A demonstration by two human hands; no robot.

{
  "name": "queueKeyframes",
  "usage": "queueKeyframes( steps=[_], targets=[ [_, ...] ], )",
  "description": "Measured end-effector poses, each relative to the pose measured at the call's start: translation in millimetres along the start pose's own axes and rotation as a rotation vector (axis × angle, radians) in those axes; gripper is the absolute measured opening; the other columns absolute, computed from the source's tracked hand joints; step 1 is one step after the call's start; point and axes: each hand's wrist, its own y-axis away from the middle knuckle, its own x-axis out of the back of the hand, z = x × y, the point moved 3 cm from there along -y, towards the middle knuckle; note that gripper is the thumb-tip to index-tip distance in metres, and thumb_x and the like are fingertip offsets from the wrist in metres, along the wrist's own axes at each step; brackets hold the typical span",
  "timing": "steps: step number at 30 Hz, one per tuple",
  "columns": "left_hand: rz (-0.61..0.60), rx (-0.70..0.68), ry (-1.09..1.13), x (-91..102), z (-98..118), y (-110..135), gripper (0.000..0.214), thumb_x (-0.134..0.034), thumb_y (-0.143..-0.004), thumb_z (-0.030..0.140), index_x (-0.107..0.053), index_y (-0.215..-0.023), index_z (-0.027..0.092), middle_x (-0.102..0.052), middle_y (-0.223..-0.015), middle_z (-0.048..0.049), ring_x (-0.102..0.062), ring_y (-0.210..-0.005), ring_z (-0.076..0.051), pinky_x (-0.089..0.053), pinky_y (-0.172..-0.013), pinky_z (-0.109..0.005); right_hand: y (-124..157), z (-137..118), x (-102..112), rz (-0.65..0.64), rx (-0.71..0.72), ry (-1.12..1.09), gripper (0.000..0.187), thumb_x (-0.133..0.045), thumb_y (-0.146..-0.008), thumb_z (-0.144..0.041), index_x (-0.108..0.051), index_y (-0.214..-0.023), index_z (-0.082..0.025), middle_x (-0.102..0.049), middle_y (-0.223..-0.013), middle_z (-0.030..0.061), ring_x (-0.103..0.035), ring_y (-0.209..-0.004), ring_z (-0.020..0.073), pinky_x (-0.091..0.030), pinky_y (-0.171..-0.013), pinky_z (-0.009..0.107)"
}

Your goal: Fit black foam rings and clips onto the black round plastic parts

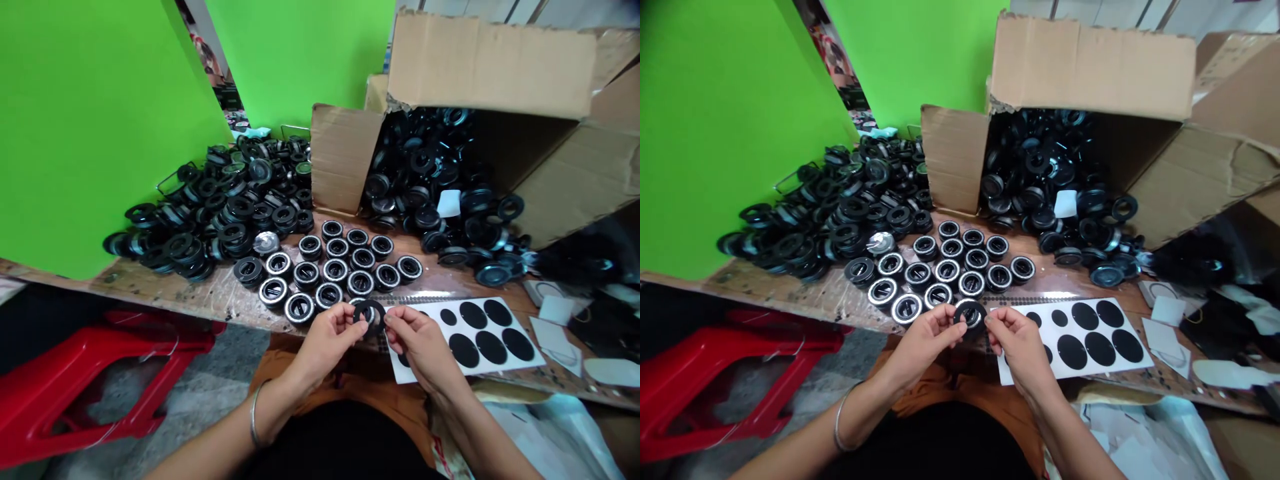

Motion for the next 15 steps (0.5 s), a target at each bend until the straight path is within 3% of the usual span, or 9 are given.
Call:
queueKeyframes(
  steps=[4, 6, 8, 11, 15],
  targets=[
    [0.062, -0.105, -0.098, 11.8, -3.8, 12.8, 0.051, -0.066, -0.08, 0.027, -0.045, -0.126, 0.021, -0.061, -0.109, -0.0088, -0.061, -0.09, -0.016, -0.05, -0.08, -0.03, -7.6, -7.2, 8.3, 0.067, 0.049, 0.016, 0.026, -0.076, -0.068, -0.038, -0.059, -0.069, -0.019, -0.046, -0.052, -0.0054, -0.037, -0.046, 0.0079, -0.026, -0.042, 0.021],
    [0.094, -0.132, -0.198, 17.5, -10.4, 19.8, 0.041, -0.064, -0.082, 0.028, -0.049, -0.119, 0.021, -0.061, -0.107, -0.0086, -0.062, -0.09, -0.016, -0.05, -0.081, -0.032, -15.2, -8.5, 13.0, 0.084, 0.04, 0.039, 0.022, -0.076, -0.067, -0.035, -0.062, -0.069, -0.018, -0.052, -0.056, -0.0032, -0.042, -0.05, 0.0095, -0.032, -0.047, 0.023],
    [0.075, -0.08, -0.207, 20.2, -22.1, 24.4, 0.026, -0.061, -0.084, 0.032, -0.052, -0.104, 0.018, -0.062, -0.092, -0.0055, -0.063, -0.08, -0.015, -0.052, -0.075, -0.031, -23.6, -8.2, 13.2, 0.081, 0.022, 0.07, 0.019, -0.075, -0.064, -0.032, -0.065, -0.068, -0.018, -0.061, -0.068, 0.0009, -0.049, -0.06, 0.0118, -0.039, -0.057, 0.025],
    [0.009, 0.09, -0.005, 18.1, -42.0, 26.0, 0.029, -0.062, -0.084, 0.036, -0.052, -0.102, 0.016, -0.063, -0.086, -0.0052, -0.066, -0.076, -0.017, -0.054, -0.072, -0.032, -34.1, -5.7, 4.9, 0.023, 0.003, 0.102, 0.015, -0.073, -0.062, -0.03, -0.066, -0.065, -0.018, -0.068, -0.086, 0.0046, -0.055, -0.072, 0.0145, -0.043, -0.066, 0.026],
    [0.085, 0.175, 0.289, 14.4, -52.2, 22.8, 0.04, -0.063, -0.085, 0.035, -0.05, -0.116, 0.015, -0.066, -0.104, -0.0128, -0.068, -0.092, -0.019, -0.051, -0.091, -0.038, -37.5, -0.1, -4.0, -0.018, -0.011, 0.077, 0.016, -0.074, -0.06, -0.031, -0.065, -0.061, -0.018, -0.07, -0.086, 0.0051, -0.059, -0.079, 0.0168, -0.044, -0.074, 0.028]
  ],
)
